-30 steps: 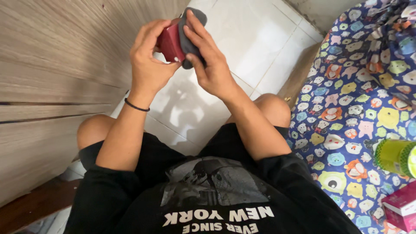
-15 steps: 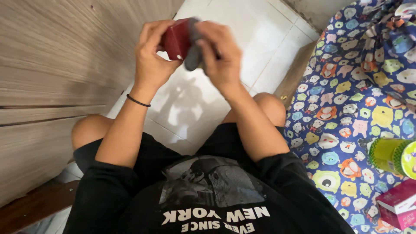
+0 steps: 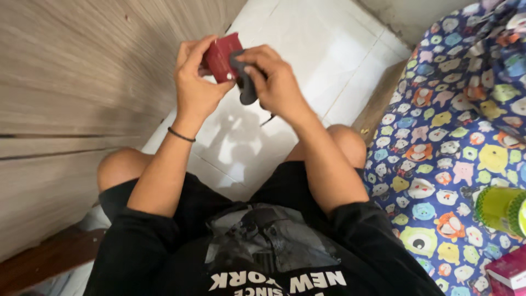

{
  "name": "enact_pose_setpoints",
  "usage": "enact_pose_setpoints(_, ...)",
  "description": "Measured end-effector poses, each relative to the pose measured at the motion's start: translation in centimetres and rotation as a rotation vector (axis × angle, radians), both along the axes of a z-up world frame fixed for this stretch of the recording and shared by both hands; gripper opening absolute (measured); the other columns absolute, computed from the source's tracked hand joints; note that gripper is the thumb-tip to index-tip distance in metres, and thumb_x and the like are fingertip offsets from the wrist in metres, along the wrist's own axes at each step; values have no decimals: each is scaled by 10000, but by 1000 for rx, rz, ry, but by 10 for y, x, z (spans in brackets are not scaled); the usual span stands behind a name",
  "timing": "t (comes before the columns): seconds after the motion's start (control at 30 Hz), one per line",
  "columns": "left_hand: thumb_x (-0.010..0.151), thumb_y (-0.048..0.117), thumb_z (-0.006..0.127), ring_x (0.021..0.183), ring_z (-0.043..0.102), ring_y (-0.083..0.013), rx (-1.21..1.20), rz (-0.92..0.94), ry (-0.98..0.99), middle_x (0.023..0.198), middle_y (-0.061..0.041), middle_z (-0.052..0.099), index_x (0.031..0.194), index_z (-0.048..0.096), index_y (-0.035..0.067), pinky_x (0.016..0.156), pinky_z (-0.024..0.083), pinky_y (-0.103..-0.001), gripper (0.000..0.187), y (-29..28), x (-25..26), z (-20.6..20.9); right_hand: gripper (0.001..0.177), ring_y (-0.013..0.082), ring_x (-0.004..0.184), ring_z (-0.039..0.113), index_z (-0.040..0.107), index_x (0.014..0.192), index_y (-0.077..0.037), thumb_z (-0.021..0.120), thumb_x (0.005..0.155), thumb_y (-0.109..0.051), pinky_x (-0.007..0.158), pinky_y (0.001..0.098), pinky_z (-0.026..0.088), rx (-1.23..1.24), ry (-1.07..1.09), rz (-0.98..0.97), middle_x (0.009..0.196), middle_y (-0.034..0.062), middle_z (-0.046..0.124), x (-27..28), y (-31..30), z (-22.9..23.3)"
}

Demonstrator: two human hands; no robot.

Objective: The person cleans various items from a cabinet using a cloth. They wipe a tube, a box, and a jar, then place them back on the shelf.

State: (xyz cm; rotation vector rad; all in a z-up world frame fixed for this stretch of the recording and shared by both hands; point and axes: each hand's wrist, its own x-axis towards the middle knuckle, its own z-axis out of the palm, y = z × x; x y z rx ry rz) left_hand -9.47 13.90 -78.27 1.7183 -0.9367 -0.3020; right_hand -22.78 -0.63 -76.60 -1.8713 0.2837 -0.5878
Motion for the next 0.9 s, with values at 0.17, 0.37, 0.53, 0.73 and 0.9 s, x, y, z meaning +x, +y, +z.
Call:
enact_pose_setpoints(0.17, 845, -82, 943, 1255, 691, -219, -63, -12, -24, 1420, -86, 511, 1446, 533, 63, 970, 642, -333, 742, 7, 1, -18, 243, 282, 1073, 693, 678, 1245, 0, 650, 1017, 80, 968, 338, 562, 37, -15, -21, 1210, 135, 661, -9, 5, -8)
enact_pose_setpoints(0.37, 825, -78, 933, 1141, 681, -194, 18, -21, -7, 1348, -69, 535, 1465, 528, 73, 942, 638, -317, 773, 6, 0, -7, 262, 280, 1060, 699, 668, 1249, -3, 657, 995, 61, 932, 339, 578, -28, 3, -58, 1234, 141, 661, -9, 13, 11)
enact_pose_setpoints(0.53, 816, -62, 923, 1140, 670, -200, 27, -6, -17, 1336, -82, 534, 1451, 516, 61, 935, 630, -319, 764, 6, -3, -7, 223, 297, 1092, 705, 676, 1223, -13, 689, 1005, 32, 966, 346, 579, -49, -42, -151, 1201, 137, 694, -13, 15, 15)
enact_pose_setpoints(0.73, 766, -37, 910, 1151, 674, -212, 2, -8, -24, 1316, -102, 558, 1424, 529, 48, 922, 649, -329, 765, 4, -10, 9, 233, 314, 1059, 691, 700, 1188, -16, 693, 958, 18, 950, 365, 558, -112, -41, -155, 1145, 144, 715, -17, 18, 34)
enact_pose_setpoints(0.9, 755, 2, 912, 1053, 685, -176, 21, 68, 62, 1277, -84, 594, 1421, 503, 58, 881, 636, -308, 784, 8, -12, 14, 219, 297, 1078, 704, 696, 1184, -15, 681, 968, 17, 955, 355, 567, -87, -101, -249, 1167, 146, 707, -15, 28, 37)
